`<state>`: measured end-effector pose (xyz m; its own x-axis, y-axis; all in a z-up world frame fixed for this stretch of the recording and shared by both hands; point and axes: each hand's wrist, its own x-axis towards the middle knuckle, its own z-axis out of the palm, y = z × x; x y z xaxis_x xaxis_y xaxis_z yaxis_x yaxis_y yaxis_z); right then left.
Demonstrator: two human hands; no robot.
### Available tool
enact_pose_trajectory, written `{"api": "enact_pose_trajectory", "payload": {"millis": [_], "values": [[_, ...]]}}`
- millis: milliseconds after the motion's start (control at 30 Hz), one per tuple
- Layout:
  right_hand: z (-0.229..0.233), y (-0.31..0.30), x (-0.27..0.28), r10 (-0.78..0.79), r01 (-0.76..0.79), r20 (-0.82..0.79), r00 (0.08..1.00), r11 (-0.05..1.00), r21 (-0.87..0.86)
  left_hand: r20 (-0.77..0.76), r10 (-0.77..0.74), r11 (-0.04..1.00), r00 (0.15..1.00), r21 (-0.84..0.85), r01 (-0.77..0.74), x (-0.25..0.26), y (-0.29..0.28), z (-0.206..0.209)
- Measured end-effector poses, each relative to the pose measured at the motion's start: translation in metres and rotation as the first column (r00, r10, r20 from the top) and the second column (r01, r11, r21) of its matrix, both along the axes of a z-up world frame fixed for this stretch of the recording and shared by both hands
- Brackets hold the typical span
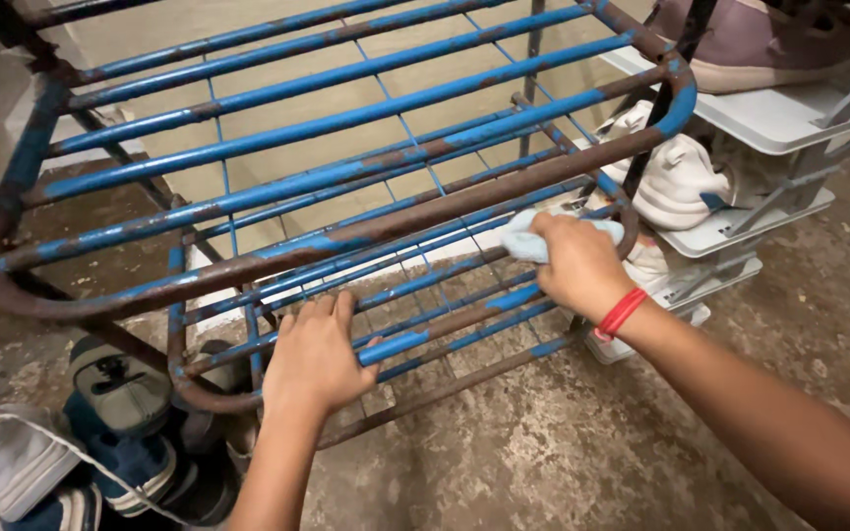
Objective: The person wipes the blue metal bars of a shoe rack with a white cloth. The person systematically cleans the horizontal bars and vertical supports of the rack.
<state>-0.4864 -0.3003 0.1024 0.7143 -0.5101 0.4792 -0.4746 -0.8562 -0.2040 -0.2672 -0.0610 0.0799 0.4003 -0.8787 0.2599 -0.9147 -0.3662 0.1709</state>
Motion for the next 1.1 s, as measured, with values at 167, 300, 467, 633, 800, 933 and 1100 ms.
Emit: {"api": "enact_pose_trajectory", "payload": {"millis": [167, 300, 467, 633, 800, 933, 1100], "values": [[0.03, 0.013, 0.009, 0.161, -0.21, 0.149, 0.976, 0.879, 0.428, -0.001, -0.013, 1.0, 1.0, -0.008, 0.013, 0.006, 0.009, -0.004], [0.042, 0.001, 0.004, -0.183, 0.178, -0.014, 0.983, 0.969, -0.17, -0.015, -0.009, 0.999, 1.0, 0.045, 0.009, 0.009, 0.006, -0.002], [0.001, 0.005, 0.02, -0.194, 0.181, -0.055, 0.979, 0.966, -0.187, -0.029, 0.002, 0.998, 1.0, 0.063, 0.0, 0.013, 0.004, 0.003], [-0.025, 0.018, 0.045, -0.059, 0.058, -0.017, 0.998, 0.997, -0.046, -0.025, 0.015, 0.999, 1.0, 0.038, -0.014, 0.015, 0.001, -0.002], [-0.015, 0.059, 0.077, 0.224, -0.239, 0.13, 0.966, 0.964, 0.113, -0.033, 0.008, 1.0, 0.999, 0.024, -0.007, 0.008, 0.004, 0.003], [0.017, 0.036, 0.054, 0.078, -0.361, 0.353, 0.932, 0.234, 0.903, -0.019, -0.009, 1.0, 1.0, 0.001, 0.009, 0.003, 0.007, 0.01], [0.031, -0.004, 0.008, -0.057, 0.061, 0.043, 0.997, 0.992, -0.113, -0.04, -0.007, 1.0, 0.999, -0.008, 0.007, 0.014, 0.014, -0.003]]}}
